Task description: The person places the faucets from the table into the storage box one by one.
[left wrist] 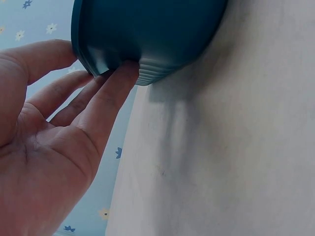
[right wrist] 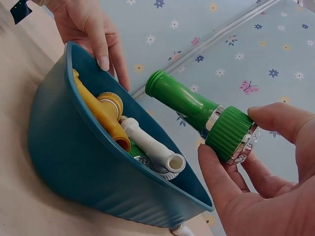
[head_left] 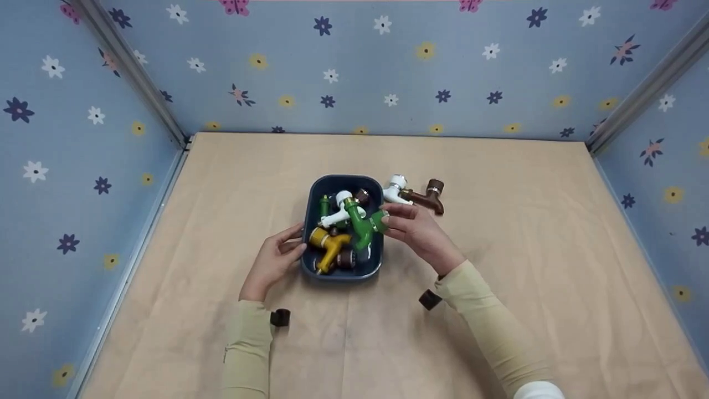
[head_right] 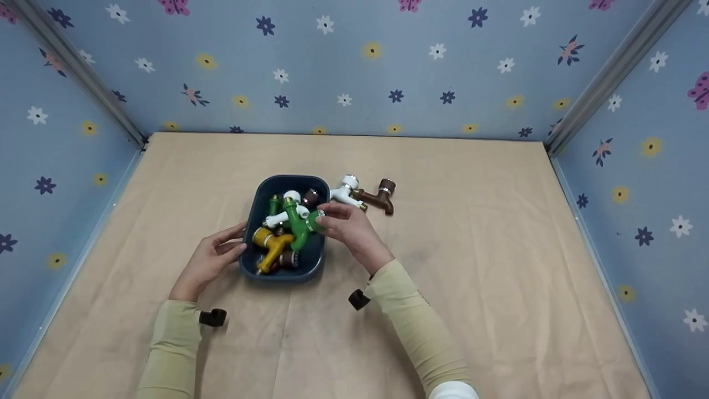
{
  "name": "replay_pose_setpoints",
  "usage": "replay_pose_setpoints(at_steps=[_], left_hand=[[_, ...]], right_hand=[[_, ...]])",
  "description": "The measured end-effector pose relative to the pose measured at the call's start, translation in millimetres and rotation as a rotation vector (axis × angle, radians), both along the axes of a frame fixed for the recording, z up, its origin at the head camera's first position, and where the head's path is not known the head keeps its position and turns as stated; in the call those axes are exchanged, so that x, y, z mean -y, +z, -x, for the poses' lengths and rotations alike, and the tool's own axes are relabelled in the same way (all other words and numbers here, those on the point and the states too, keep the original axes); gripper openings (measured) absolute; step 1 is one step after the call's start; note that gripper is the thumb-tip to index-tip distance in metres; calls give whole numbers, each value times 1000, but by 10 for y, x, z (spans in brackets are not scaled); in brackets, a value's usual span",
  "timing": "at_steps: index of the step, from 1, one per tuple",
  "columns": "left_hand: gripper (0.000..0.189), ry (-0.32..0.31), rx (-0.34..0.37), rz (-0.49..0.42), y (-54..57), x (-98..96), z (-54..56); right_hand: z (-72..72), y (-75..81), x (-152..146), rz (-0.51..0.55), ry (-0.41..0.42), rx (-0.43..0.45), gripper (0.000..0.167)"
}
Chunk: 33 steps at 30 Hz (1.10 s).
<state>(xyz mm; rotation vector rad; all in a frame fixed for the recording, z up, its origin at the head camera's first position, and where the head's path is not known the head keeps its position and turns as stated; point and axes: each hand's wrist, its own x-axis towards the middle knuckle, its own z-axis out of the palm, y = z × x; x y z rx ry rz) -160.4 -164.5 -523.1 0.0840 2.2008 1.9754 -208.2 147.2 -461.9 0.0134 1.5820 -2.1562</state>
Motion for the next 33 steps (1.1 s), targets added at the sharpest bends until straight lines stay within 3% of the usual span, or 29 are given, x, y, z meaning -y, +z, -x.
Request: replay_pose_setpoints(at_steps=[13,27,33], left_hand=[[50,-3,-16,-8,-2,-4,-11],[52,-26,-5,-59,-6,4,21],[51,-12,-18,-40,-10,0,8]], right_hand=[[-21,-12,83,4,12,9,44],[-46,-72,131,-45,64,-39,46],[-58,-63,182,-37,71,-24,40]])
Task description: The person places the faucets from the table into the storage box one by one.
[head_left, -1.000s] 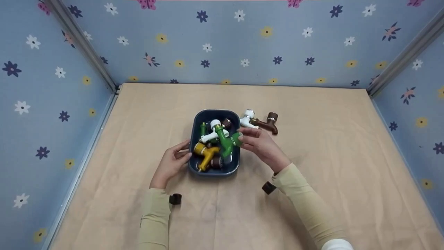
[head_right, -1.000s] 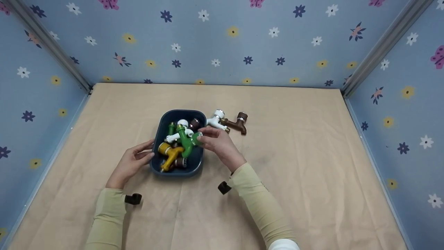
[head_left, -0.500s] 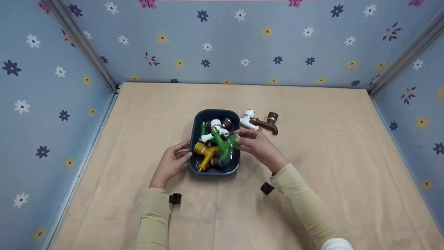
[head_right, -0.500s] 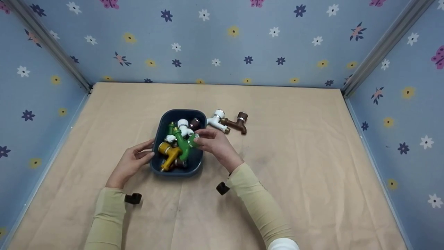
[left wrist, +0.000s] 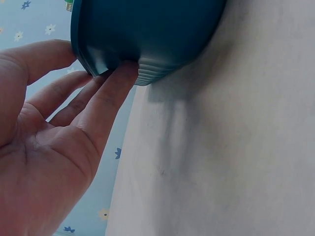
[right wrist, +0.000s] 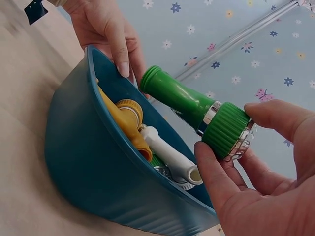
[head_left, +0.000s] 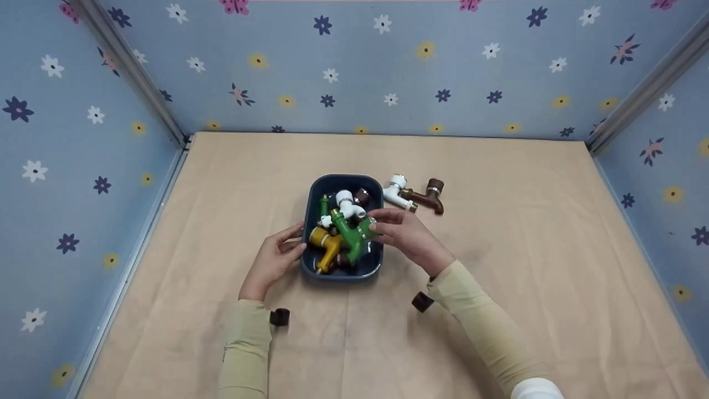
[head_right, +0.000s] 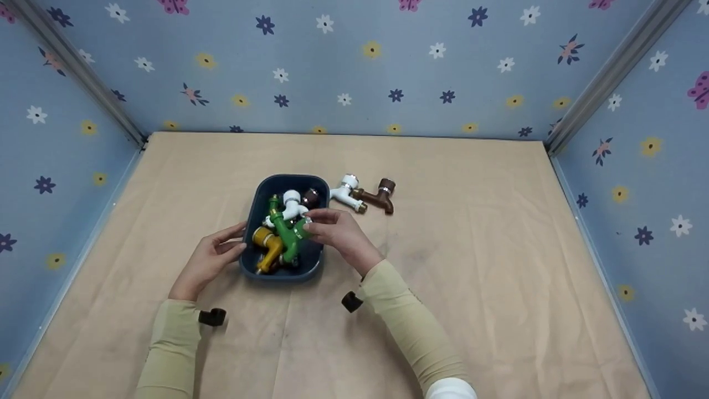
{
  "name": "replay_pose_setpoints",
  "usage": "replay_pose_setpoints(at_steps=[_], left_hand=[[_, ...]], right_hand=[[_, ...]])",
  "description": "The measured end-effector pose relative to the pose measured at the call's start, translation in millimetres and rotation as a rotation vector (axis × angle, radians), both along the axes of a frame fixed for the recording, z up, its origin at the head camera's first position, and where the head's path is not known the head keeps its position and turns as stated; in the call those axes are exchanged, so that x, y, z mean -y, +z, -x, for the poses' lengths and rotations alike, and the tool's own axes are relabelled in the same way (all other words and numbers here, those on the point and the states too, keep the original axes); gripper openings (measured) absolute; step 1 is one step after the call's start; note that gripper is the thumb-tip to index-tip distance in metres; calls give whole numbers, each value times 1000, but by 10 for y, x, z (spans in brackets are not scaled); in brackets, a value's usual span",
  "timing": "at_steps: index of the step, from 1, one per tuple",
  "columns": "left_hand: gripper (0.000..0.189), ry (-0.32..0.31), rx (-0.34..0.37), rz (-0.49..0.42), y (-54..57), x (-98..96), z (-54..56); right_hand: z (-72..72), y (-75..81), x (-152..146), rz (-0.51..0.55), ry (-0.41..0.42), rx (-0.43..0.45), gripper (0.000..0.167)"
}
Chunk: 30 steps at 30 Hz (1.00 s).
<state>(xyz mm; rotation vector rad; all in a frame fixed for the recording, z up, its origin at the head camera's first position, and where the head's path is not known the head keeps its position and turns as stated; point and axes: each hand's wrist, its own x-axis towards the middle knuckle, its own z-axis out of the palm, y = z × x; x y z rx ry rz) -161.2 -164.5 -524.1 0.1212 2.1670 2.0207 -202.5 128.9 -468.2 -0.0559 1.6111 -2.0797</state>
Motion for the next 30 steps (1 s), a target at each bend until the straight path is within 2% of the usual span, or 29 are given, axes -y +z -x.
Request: replay_pose_setpoints(at_steps=[5,10,15,19,25,30], left_hand=[[50,4,-9,17,-7,2,-24],[51,1,18,-3,5,-1,-39],[51,-9,49,-27,140,-19,-76],[51,-13,50,-3,270,-48,-106],[50,-14,27,12,303,-50,-110],[50,-21,14,20,304,-48,-102]], right_hand=[[-1,-34,30,-47,27,-4,42],[-10,-71,41,-87,44,-21,45],[-10,-92,50,-117,64,-27,43],[-2,-87,61,-143,86,-33,44],[-3,-67,86,-160,114,-23,46],[-14,-60,82,-217,146,-56,46]])
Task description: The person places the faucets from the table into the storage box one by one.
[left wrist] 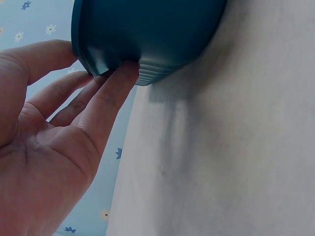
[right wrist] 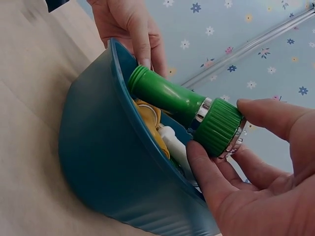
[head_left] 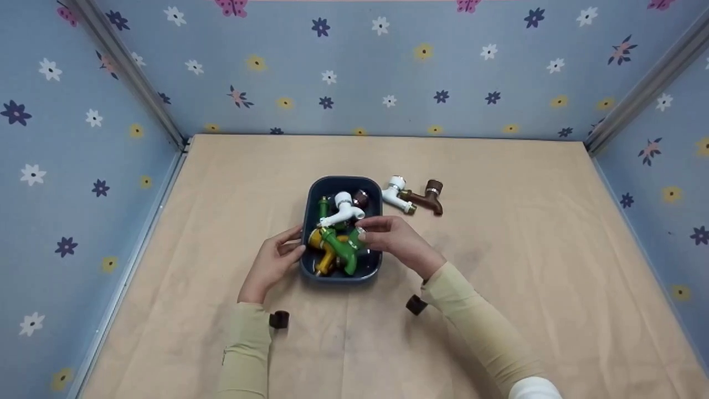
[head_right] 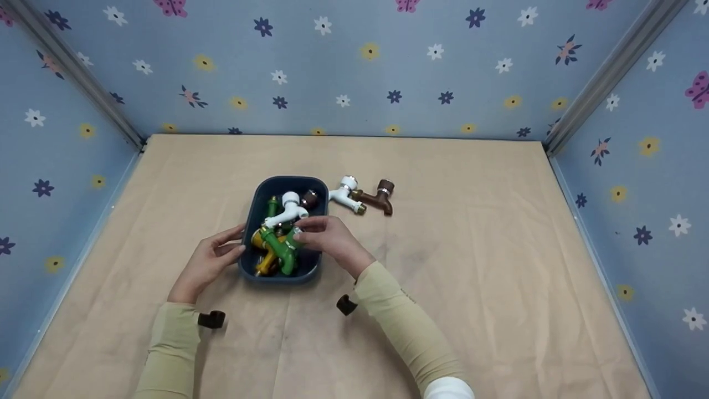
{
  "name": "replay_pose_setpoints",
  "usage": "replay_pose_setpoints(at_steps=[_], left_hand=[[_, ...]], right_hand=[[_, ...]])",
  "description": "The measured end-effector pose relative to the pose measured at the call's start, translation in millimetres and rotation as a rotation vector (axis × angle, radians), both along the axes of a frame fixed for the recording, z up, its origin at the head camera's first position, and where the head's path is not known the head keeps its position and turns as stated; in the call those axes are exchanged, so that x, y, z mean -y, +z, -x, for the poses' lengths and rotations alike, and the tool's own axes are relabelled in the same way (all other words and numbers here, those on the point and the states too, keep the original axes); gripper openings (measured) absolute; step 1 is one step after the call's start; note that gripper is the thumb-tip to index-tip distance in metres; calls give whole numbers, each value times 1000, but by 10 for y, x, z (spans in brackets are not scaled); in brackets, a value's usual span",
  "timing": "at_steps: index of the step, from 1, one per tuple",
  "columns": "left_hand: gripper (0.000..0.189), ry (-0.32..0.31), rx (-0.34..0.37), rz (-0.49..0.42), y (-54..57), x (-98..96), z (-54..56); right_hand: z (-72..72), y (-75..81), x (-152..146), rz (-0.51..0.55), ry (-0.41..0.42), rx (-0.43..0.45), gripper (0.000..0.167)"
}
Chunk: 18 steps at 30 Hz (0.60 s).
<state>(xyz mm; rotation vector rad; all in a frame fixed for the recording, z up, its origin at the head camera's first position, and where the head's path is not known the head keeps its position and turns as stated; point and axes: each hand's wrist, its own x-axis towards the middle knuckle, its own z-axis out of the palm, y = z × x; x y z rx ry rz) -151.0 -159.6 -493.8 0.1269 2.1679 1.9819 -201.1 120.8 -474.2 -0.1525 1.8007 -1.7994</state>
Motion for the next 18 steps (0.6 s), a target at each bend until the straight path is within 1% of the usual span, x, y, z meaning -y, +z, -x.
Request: replay_pose_setpoints(at_steps=[3,9,10,13,18], left_hand=[[51,-1,6,-6,-39,7,18],[51,23,17,-29,-250,36,88],[51,30,18,-28,-269,36,92],[50,41,18,-9,-295,35,95],[51,42,8,8,-295,38,95]], right_hand=[[-8,-1,0,-23,22,-19,47],[-22,0,24,-17,33,-23,46],[-24,1,29,-16,33,-24,46],[-24,-5,43,-13,30,-27,45],[-20,-12,75,-22,24,-42,44]])
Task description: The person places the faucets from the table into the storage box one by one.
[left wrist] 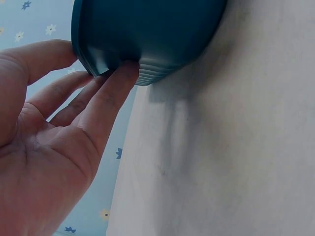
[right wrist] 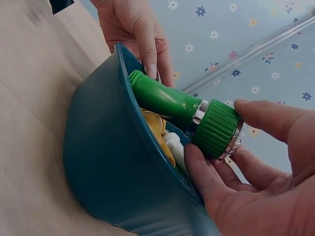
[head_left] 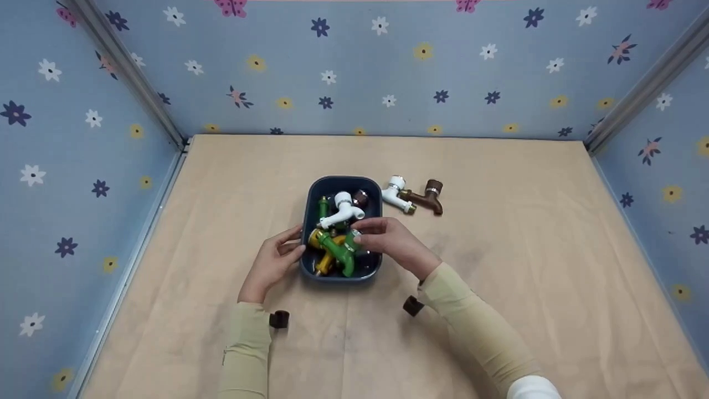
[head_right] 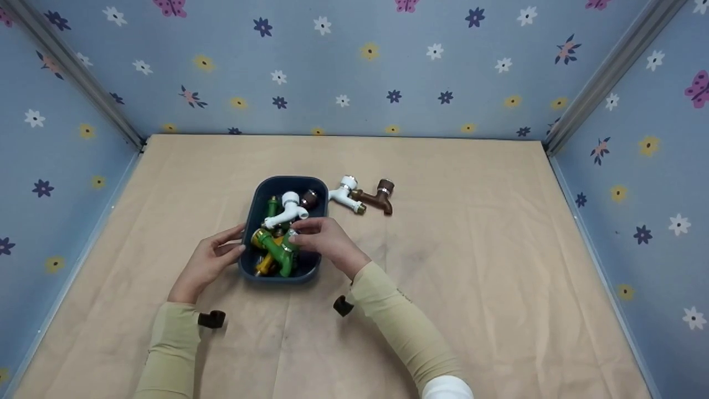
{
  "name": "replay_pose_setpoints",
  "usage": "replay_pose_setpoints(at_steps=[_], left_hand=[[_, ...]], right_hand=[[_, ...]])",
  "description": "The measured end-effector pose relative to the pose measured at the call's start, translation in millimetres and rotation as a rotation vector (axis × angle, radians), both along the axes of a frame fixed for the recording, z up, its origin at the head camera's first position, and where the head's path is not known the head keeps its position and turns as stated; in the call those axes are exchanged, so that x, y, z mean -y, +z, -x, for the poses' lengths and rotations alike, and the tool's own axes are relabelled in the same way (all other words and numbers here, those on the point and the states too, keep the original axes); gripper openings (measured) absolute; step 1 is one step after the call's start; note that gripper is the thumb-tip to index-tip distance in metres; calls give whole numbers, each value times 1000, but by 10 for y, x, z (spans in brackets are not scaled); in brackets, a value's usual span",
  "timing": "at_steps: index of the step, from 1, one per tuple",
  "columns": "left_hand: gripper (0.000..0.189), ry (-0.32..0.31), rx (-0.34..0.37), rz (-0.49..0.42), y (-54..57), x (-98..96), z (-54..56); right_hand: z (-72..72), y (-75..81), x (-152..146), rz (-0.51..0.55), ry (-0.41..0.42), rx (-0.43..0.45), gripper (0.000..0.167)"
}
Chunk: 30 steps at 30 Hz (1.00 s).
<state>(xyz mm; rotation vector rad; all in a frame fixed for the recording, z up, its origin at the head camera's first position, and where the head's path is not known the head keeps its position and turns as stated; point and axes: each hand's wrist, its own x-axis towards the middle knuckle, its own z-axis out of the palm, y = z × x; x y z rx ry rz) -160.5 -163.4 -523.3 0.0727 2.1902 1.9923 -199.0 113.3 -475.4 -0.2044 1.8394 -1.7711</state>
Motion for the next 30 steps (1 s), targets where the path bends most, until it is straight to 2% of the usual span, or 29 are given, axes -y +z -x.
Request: replay_pose_setpoints(at_steps=[7,16,18,25,30], left_hand=[[50,-3,-19,16,-2,10,2],[50,-19,6,1,17,17,5],[51,-26,13,-7,47,16,1],[51,-37,32,3,310,-46,-86],[51,-33,32,9,314,-45,-89]], right_hand=[[-3,-3,54,-20,11,-40,41],[-5,-29,93,-46,28,-59,41],[-4,-31,97,-66,40,-65,41],[-5,-40,109,-68,71,-63,41],[-10,-23,130,-47,72,-33,39]])
